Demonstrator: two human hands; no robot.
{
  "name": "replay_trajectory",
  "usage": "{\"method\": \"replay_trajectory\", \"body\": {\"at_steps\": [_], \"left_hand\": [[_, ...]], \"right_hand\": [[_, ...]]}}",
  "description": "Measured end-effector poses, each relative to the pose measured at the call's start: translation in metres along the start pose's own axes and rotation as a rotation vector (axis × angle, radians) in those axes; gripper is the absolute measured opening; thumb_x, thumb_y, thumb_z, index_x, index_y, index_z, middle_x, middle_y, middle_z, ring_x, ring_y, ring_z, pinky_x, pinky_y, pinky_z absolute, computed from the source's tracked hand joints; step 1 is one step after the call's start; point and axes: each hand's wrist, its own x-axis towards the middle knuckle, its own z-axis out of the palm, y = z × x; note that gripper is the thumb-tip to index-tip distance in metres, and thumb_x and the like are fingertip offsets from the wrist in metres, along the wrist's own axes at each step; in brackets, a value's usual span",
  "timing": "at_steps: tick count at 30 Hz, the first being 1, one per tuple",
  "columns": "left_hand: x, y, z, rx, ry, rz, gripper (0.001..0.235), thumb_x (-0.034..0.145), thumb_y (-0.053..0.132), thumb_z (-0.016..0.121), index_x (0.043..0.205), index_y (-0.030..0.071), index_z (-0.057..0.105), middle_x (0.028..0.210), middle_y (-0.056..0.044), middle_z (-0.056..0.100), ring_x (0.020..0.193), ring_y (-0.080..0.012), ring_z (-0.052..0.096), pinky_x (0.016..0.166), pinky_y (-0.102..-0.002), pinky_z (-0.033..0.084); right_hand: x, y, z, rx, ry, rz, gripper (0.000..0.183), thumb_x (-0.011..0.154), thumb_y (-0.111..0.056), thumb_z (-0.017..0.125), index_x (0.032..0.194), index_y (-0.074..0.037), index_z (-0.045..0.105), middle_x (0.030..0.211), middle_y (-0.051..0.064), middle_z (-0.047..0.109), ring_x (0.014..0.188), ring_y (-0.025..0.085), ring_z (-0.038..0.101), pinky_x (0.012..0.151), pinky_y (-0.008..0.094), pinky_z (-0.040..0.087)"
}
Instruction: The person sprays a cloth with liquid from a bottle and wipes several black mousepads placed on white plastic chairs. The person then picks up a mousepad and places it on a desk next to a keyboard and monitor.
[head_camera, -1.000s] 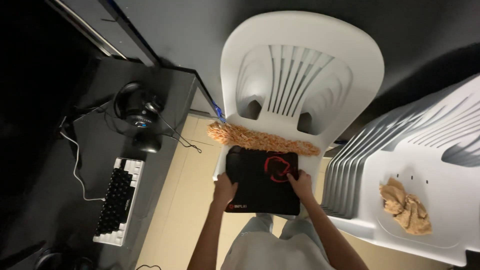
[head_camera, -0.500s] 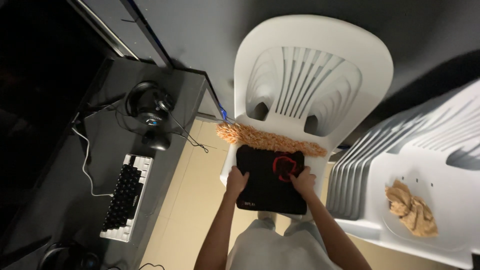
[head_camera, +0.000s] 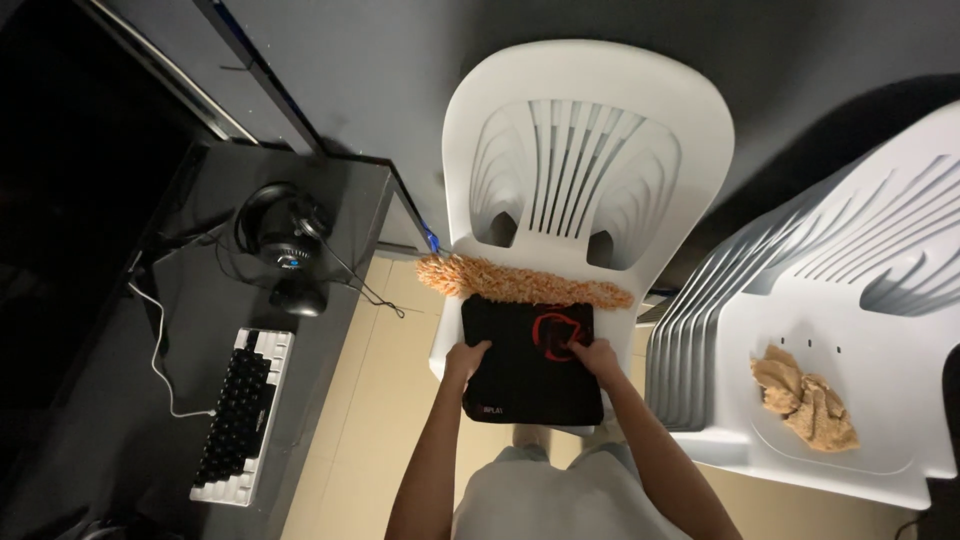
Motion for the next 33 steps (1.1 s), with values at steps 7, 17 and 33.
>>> {"method": "replay_trajectory", "body": {"at_steps": [7,17,33], "left_hand": [[0.005,-0.019,0.018,0.235,0.145,0.307,0.07,0.081,0.057,0.071,0.105,-0.008,0.075,0.098,-0.028,0.075,0.094,-0.0398,0.072,0.09,-0.046,0.055],[-0.082,0.011,0.004,-0.04,0.097,0.297,0.07,0.077,0.039,0.084,0.126,-0.004,0.058,0.118,-0.023,0.072,0.11,-0.0345,0.071,0.094,-0.04,0.056],[-0.103,0.067,-0.041,-0.372,0.074,0.821,0.068,0.08,0.016,0.088,0.136,0.003,0.052,0.12,-0.01,0.069,0.114,-0.0196,0.063,0.099,-0.034,0.052]], "right_hand": [[-0.004,0.005,0.022,-0.509,0.405,-0.188,0.075,0.069,-0.055,0.081,0.112,0.002,0.059,0.102,0.029,0.068,0.095,0.045,0.068,0.086,0.053,0.054],[-0.084,-0.055,-0.049,0.63,-0.214,0.111,0.064,0.086,-0.04,0.078,0.122,0.013,0.07,0.102,0.02,0.076,0.087,0.03,0.073,0.077,0.042,0.058],[-0.129,-0.106,-0.12,0.616,0.089,-0.211,0.057,0.082,-0.03,0.085,0.127,-0.001,0.065,0.111,0.01,0.073,0.1,0.019,0.067,0.088,0.036,0.055]]}}
